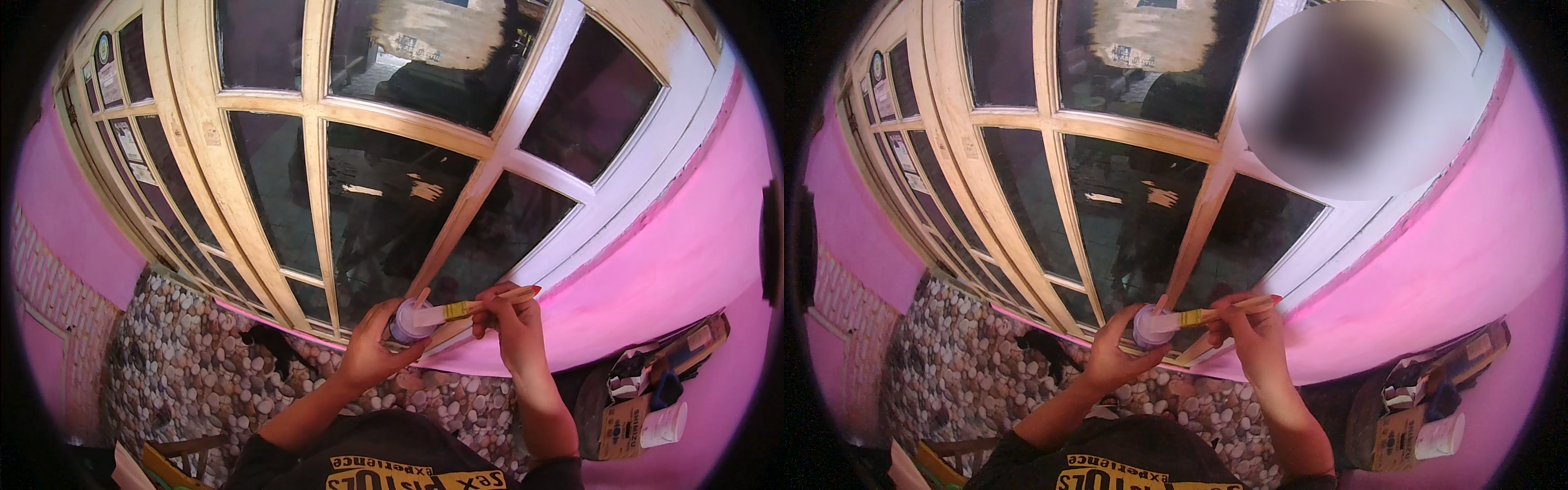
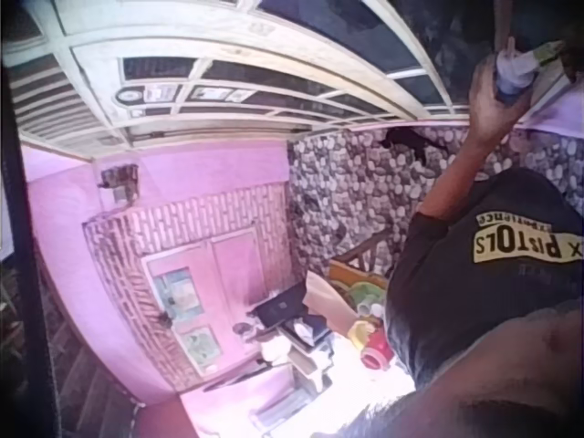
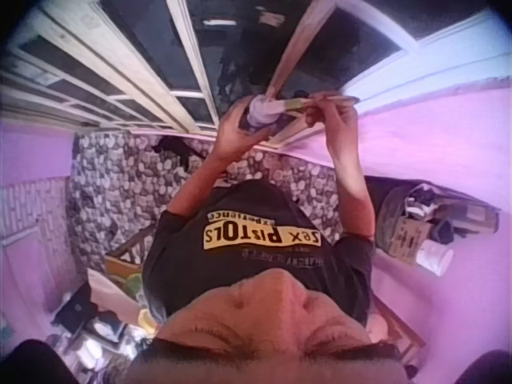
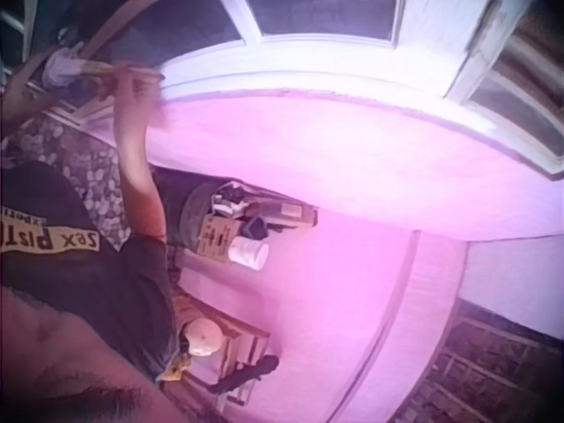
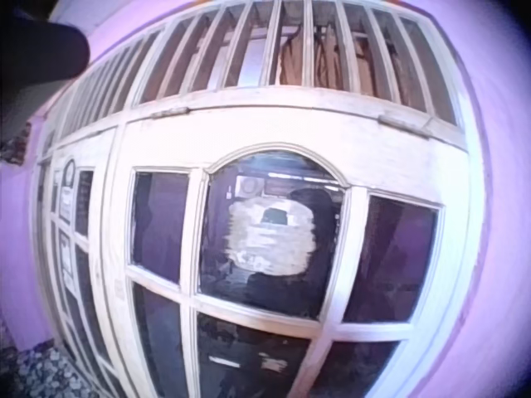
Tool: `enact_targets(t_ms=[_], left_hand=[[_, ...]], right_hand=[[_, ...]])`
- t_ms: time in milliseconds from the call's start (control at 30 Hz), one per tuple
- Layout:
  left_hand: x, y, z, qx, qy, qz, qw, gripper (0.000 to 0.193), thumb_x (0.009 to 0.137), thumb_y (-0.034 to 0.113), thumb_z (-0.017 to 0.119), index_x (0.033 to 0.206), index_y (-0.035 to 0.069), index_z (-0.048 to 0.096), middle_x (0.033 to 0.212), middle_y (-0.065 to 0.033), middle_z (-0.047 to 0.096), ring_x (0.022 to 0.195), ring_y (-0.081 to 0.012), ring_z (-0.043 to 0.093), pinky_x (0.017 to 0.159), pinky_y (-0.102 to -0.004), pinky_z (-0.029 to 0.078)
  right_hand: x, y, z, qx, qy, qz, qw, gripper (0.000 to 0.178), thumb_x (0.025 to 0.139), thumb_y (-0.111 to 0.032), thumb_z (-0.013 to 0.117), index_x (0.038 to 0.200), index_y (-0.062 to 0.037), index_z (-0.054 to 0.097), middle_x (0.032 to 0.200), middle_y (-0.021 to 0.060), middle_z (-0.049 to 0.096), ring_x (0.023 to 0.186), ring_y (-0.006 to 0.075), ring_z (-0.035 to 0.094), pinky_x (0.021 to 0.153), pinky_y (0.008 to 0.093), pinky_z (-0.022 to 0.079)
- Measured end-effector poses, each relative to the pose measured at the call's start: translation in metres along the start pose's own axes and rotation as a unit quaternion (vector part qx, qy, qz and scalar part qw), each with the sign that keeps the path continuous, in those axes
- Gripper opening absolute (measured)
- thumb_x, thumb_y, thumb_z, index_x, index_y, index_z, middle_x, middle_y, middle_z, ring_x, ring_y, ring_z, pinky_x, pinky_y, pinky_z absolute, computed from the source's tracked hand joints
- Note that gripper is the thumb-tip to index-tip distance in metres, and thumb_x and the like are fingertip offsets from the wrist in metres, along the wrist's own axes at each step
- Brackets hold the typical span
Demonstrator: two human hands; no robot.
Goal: The person paints the wooden frame of a glass door using a brush and white paint from a bottle.
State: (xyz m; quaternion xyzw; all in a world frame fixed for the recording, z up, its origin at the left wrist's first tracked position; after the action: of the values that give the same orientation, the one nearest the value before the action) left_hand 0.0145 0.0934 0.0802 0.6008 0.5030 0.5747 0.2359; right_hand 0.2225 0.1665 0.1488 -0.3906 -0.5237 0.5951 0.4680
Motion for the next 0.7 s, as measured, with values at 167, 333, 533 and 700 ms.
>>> enact_targets(t_ms=[167,333,533,700], left_hand=[[-0.001,-0.002,0.002,-0.002,-0.012,-0.009,1.000,0.069,0.076,0.019,0.092,0.133,0.000,0.059,0.124,-0.0194,0.065,0.114,-0.0336,0.067,0.096,-0.0403,0.055],[-0.002,-0.005,0.003,-0.008,-0.016,-0.023,1.000,0.070,0.075,0.020,0.092,0.134,0.000,0.059,0.125,-0.0198,0.065,0.114,-0.0341,0.067,0.096,-0.0404,0.055],[-0.001,-0.003,0.002,-0.009,0.000,-0.021,1.000,0.069,0.076,0.021,0.092,0.133,0.000,0.060,0.124,-0.0193,0.066,0.115,-0.0323,0.068,0.096,-0.0395,0.055],[0.002,0.000,0.002,-0.020,0.006,-0.016,1.000,0.069,0.076,0.020,0.092,0.133,0.000,0.060,0.123,-0.0190,0.066,0.114,-0.0314,0.068,0.096,-0.0389,0.055]], right_hand=[[-0.007,-0.013,0.011,-0.098,-0.009,-0.036,0.994,0.010,0.102,-0.007,0.062,0.102,0.0023,0.064,0.083,0.0120,0.069,0.066,0.0162,0.067,0.060,0.0280,0.053],[-0.011,-0.015,0.015,-0.146,-0.013,-0.041,0.988,0.011,0.103,-0.008,0.064,0.106,0.0028,0.065,0.083,0.0115,0.069,0.067,0.0155,0.068,0.061,0.0276,0.054],[-0.001,-0.010,0.002,-0.005,0.012,-0.039,0.999,0.012,0.102,-0.009,0.059,0.099,0.0008,0.065,0.081,0.0121,0.069,0.063,0.0173,0.065,0.057,0.0293,0.053],[0.000,0.010,-0.008,0.156,0.042,0.084,0.983,0.016,0.103,-0.014,0.061,0.102,0.0005,0.065,0.081,0.0127,0.070,0.063,0.0230,0.066,0.058,0.0338,0.054]])
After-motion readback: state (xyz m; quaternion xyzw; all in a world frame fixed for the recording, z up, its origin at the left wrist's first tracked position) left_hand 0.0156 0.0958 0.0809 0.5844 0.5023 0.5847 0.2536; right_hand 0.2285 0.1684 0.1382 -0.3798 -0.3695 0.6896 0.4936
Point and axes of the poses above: each hand's wrist, its own x-axis towards the middle knuckle, its own z-axis out of the palm, y = z × x, the point moved 4 cm from there along x, towards the middle knuckle
